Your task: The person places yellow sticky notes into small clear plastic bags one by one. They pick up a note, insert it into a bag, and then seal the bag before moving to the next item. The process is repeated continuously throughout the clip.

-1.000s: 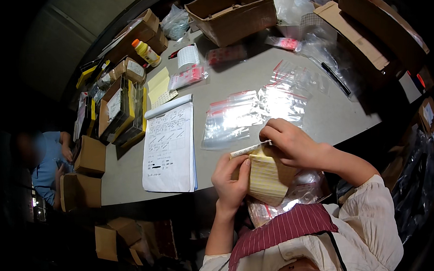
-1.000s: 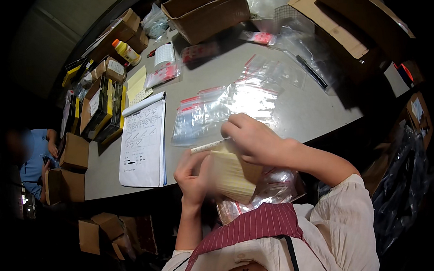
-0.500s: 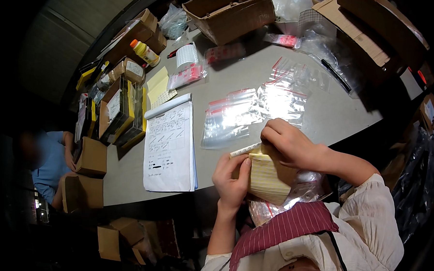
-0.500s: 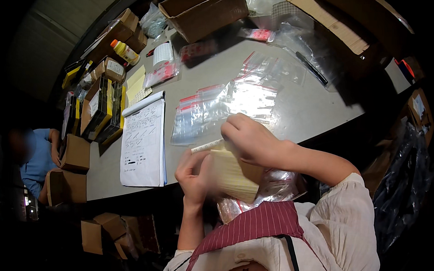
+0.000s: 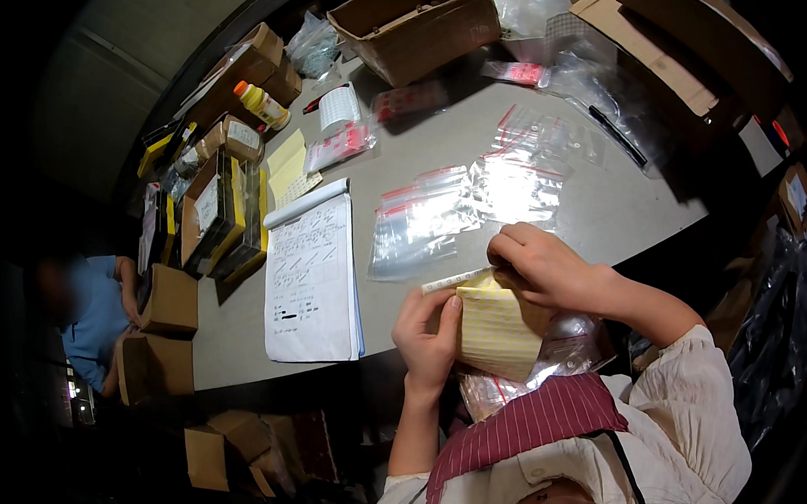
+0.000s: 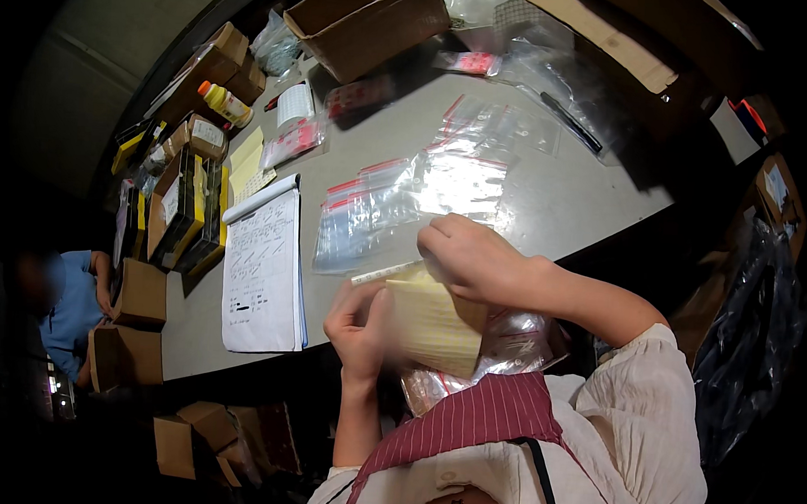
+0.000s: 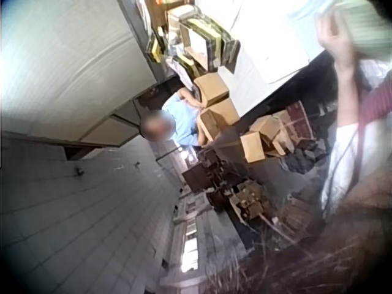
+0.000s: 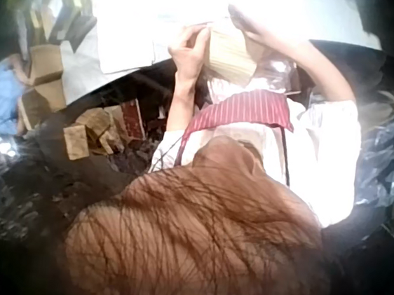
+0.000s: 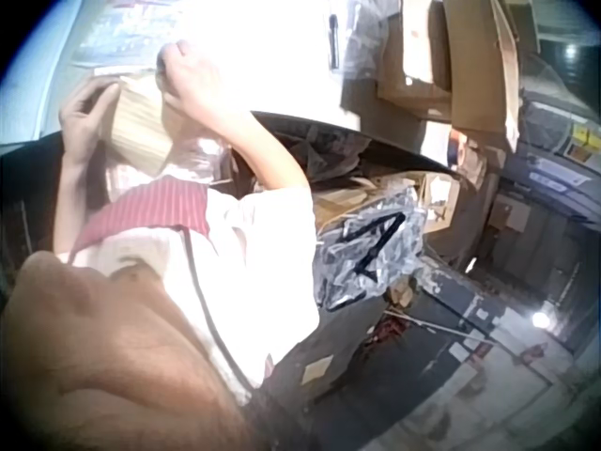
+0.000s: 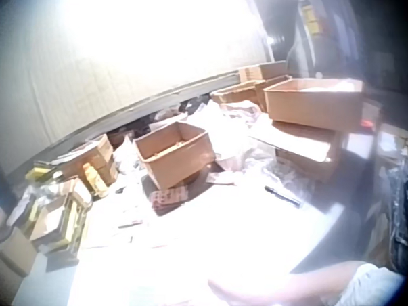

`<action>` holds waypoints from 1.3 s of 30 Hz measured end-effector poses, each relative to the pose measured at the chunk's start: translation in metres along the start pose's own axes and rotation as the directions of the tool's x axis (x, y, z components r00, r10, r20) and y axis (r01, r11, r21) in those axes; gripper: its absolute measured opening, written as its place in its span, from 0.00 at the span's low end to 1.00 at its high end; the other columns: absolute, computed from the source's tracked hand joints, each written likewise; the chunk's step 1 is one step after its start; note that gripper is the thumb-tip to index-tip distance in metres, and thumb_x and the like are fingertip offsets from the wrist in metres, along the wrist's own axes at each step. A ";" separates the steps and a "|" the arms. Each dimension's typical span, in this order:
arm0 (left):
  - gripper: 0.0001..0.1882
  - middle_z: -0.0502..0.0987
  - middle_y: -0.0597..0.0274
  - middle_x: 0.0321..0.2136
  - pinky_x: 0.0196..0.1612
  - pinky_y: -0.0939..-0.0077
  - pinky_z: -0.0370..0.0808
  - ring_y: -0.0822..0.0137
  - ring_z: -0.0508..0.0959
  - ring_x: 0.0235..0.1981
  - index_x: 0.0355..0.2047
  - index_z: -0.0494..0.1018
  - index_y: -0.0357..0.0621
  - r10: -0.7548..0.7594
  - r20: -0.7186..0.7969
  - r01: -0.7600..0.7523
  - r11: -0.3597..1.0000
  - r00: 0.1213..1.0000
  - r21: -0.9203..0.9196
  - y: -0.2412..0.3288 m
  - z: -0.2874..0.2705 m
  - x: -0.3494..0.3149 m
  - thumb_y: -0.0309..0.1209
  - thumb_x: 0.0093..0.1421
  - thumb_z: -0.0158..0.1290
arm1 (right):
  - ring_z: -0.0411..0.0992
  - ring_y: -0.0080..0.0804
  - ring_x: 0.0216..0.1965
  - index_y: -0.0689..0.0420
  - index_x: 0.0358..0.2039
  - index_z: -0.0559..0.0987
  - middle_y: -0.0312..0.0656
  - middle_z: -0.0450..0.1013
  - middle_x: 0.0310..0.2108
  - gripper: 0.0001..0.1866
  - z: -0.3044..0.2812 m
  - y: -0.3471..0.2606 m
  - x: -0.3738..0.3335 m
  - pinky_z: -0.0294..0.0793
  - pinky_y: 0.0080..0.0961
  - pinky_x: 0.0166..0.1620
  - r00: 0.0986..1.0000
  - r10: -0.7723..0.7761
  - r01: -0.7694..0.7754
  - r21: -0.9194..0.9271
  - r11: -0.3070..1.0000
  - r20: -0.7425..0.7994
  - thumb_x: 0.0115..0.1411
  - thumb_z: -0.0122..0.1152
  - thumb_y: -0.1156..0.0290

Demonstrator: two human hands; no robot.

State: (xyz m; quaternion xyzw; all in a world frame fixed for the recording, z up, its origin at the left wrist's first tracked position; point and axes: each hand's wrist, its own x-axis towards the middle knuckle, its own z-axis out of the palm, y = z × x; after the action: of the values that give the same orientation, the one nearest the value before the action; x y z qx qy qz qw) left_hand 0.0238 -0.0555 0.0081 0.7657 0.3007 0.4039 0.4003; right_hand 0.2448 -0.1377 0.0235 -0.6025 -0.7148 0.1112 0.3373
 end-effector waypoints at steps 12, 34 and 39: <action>0.05 0.77 0.56 0.29 0.38 0.73 0.74 0.63 0.78 0.32 0.35 0.81 0.33 -0.016 -0.021 0.016 1.000 1.000 -0.018 -0.005 0.000 0.001 0.22 0.60 0.61 | 0.73 0.51 0.45 0.60 0.41 0.73 0.50 0.71 0.40 0.21 0.004 0.002 -0.003 0.77 0.40 0.47 0.995 -0.025 0.017 -0.079 0.997 -0.096 0.45 0.67 0.80; 0.04 0.75 0.65 0.29 0.37 0.81 0.70 0.75 0.73 0.32 0.34 0.80 0.30 -0.181 -0.049 0.171 0.971 0.982 -0.168 -0.031 -0.025 0.012 0.20 0.60 0.60 | 0.76 0.42 0.30 0.64 0.34 0.78 0.51 0.76 0.27 0.12 -0.076 0.044 0.009 0.74 0.36 0.36 0.918 0.394 -0.394 0.173 0.903 0.034 0.58 0.64 0.67; 0.04 0.75 0.64 0.30 0.38 0.81 0.71 0.74 0.73 0.32 0.35 0.80 0.30 -0.157 -0.054 0.145 0.973 0.986 -0.179 -0.030 -0.027 0.011 0.20 0.60 0.60 | 0.76 0.44 0.31 0.65 0.31 0.80 0.53 0.77 0.29 0.13 -0.085 0.074 0.021 0.74 0.37 0.37 0.885 0.429 -0.442 0.036 0.896 0.184 0.54 0.65 0.65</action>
State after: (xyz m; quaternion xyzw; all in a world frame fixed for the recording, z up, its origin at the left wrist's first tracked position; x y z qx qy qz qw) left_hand 0.0019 -0.0223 -0.0037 0.6884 0.3352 0.4228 0.4847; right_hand 0.3541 -0.1207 0.0523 -0.7222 -0.5828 0.2629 0.2641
